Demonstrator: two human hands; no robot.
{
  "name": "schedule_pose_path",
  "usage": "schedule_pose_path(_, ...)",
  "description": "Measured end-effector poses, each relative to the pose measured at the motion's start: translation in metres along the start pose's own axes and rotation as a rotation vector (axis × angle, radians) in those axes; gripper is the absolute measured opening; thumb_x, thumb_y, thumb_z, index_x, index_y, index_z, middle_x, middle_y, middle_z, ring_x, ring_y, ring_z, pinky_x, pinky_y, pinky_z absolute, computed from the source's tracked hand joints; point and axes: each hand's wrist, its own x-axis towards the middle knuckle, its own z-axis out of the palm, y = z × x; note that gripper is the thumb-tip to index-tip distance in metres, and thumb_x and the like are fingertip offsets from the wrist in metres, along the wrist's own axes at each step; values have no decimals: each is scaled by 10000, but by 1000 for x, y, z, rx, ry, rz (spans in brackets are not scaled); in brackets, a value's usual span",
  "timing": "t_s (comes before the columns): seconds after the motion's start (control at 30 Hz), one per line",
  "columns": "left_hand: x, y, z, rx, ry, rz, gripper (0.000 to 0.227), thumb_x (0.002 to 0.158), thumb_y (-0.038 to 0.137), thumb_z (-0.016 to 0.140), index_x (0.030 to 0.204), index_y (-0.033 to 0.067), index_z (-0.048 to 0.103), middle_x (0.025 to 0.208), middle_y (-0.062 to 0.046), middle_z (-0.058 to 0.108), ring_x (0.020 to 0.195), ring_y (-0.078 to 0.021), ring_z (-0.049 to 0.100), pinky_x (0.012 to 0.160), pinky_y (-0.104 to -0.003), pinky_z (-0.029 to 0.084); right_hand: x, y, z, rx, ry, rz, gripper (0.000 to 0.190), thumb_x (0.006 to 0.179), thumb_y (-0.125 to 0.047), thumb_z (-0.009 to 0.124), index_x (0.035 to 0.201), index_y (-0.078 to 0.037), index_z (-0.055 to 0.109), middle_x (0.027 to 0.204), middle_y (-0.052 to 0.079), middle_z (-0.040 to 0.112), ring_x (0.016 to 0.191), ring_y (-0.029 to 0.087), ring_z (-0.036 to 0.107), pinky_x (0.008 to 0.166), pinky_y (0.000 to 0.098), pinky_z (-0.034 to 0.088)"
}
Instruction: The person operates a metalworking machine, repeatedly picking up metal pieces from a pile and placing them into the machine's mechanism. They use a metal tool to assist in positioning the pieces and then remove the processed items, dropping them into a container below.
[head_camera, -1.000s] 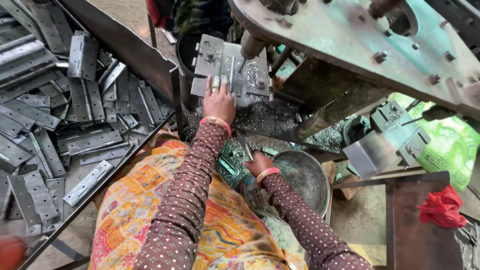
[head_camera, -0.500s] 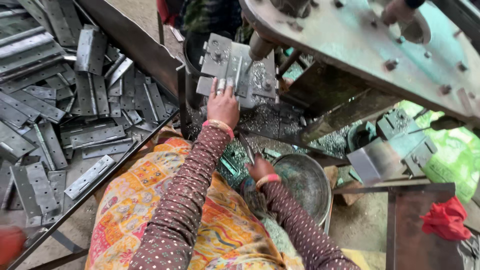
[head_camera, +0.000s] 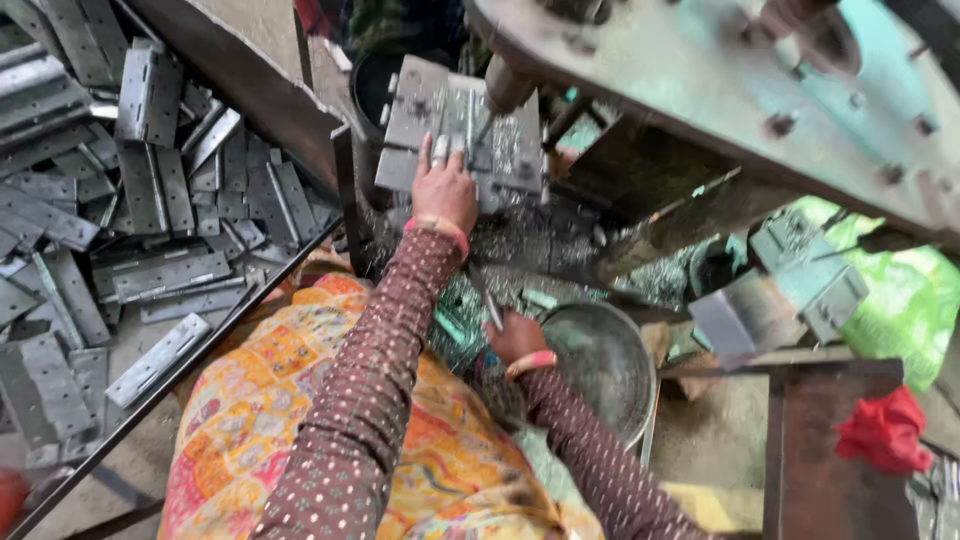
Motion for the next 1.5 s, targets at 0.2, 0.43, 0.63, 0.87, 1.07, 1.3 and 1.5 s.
schedule_pose_path(0.2,-16,2,-9,-15,51,-5,421,1038,353,448,1082,94,777,1517,-113,509,1457,-273,434,1251,-477,26,1,-24,-39,-141,-180,29,550,876,-469,750,1086,16,599,913,199,718,787,330,713,732,462,570)
schedule_pose_path(0.43,26,-13,-3,27,-15,-23,430,1040,332,396,1046,144,783,1532,-90,456,1460,-277,380,1201,-523,-43,17,-44,-79,-204,-279,105,560,918,-525,674,1117,-11,572,940,167,737,788,314,729,723,440,583)
schedule_pose_path(0.63,34,-17,2,-19,-79,-6,313,952,263,515,937,166,813,1512,-91,492,1423,-249,469,1188,-533,-67,-2,19,28,-71,185,-148,435,942,-437,660,1019,-14,589,810,248,692,776,461,679,680,555,528)
schedule_pose_path(0.87,-9,-16,-38,-110,-188,63,285,1056,221,505,1044,203,790,1175,-50,739,1156,-227,689,1339,-544,140,30,64,32,-6,138,-85,509,814,-472,753,1092,-53,669,857,254,714,817,475,686,702,561,537)
schedule_pose_path(1.07,-130,-101,-17,-443,696,-131,136,874,209,634,984,136,670,1003,-53,669,1072,-252,654,1176,-512,339,43,16,-87,-96,-114,120,565,902,-559,701,991,-6,624,709,137,671,532,273,632,519,437,515)
schedule_pose_path(1.3,-281,-256,20,-61,486,-1222,301,1080,141,561,1371,67,564,1550,-232,447,1286,-342,585,1252,-614,254,25,-20,-106,-128,-86,71,560,862,-535,729,873,18,640,615,132,604,462,248,589,472,406,474)
schedule_pose_path(1.5,-344,-311,22,282,434,-1467,412,871,256,615,1231,66,552,1387,-185,555,1265,-360,593,1116,-595,357,22,-25,-110,-165,-69,113,541,851,-524,742,853,8,646,606,101,604,452,211,580,464,387,472)
